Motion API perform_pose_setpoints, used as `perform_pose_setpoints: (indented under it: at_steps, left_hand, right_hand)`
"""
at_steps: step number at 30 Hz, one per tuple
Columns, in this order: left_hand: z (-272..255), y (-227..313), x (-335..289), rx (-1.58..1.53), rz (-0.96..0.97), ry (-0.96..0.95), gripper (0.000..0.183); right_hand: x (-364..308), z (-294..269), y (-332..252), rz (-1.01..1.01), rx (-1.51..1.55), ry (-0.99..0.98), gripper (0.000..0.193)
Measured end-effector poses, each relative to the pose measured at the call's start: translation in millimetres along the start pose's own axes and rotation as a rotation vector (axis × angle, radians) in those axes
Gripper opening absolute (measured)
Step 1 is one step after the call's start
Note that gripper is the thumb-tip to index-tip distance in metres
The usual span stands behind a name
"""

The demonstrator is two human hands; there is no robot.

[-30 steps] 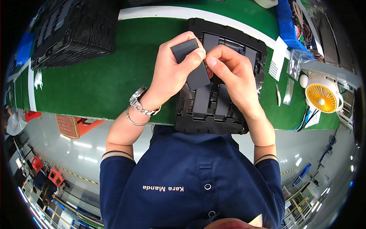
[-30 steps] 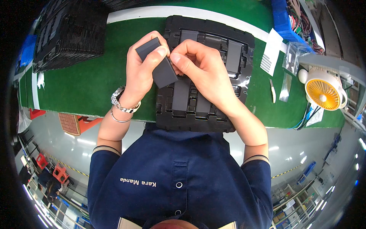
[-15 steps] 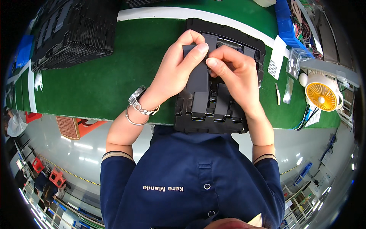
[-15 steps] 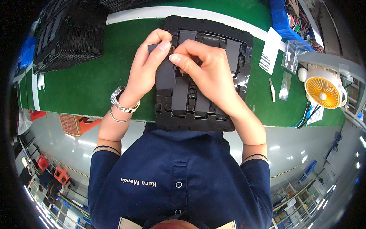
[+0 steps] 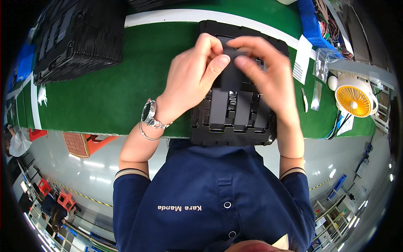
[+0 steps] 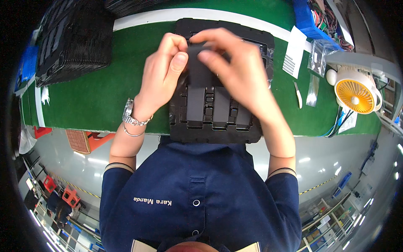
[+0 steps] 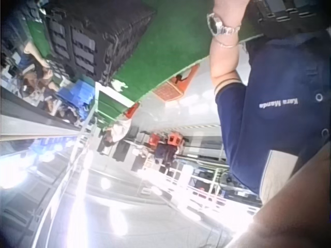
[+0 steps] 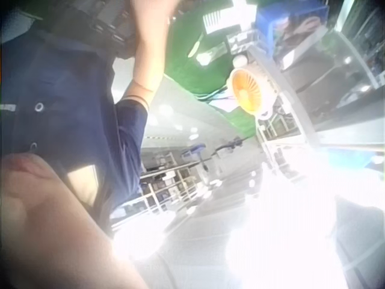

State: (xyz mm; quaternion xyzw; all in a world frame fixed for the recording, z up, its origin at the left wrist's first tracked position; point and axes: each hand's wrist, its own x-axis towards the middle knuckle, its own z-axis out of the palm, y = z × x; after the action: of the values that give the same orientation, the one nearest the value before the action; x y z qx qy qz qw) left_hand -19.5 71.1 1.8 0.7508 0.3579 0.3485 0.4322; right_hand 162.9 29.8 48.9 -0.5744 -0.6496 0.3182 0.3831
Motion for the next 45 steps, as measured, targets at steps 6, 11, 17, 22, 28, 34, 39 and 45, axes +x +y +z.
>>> perform_pose_setpoints:
  at_steps: [6, 11, 17, 22, 28, 34, 39, 45]
  left_hand:
    - [-2.5, -6.2, 15.1, 0.428, 0.258, 0.023, 0.031]
    - [9.9, -8.6, 9.3, 0.470, 0.178, -0.099, 0.036]
    - [11.0, -10.4, 9.2, 0.465, 0.158, -0.102, 0.037]
    - [12.2, -9.6, 9.5, 0.457, 0.163, -0.101, 0.038]
    - [10.5, -6.7, 11.1, 0.226, 0.200, -0.029, 0.031]
    - [5.2, 3.3, 1.0, -0.924, -0.293, -0.380, 0.055]
    - [1.5, 1.0, 4.9, -0.919, -0.241, -0.125, 0.038]
    - [-7.3, 8.2, 1.6, -0.746, -0.262, 0.099, 0.023]
  right_hand:
    - [17.3, -38.9, 52.3, 0.186, -0.016, 0.120, 0.021]
    - [8.1, -25.2, 61.7, -0.100, -0.428, 0.165, 0.019]
    - [-9.2, -61.3, 46.8, -0.156, -0.619, -0.027, 0.036]
    - [-28.7, -63.6, 41.4, -0.194, -0.819, -0.154, 0.049]
    - [-17.1, -80.5, 49.4, -0.410, -0.805, 0.004, 0.028]
    - [-7.0, -31.6, 1.4, -0.778, -0.733, 0.356, 0.030]
    - [-16.4, 10.6, -7.8, -0.929, -0.636, 0.173, 0.026]
    - [-10.9, -0.3, -9.4, -0.225, -0.078, 0.025, 0.011]
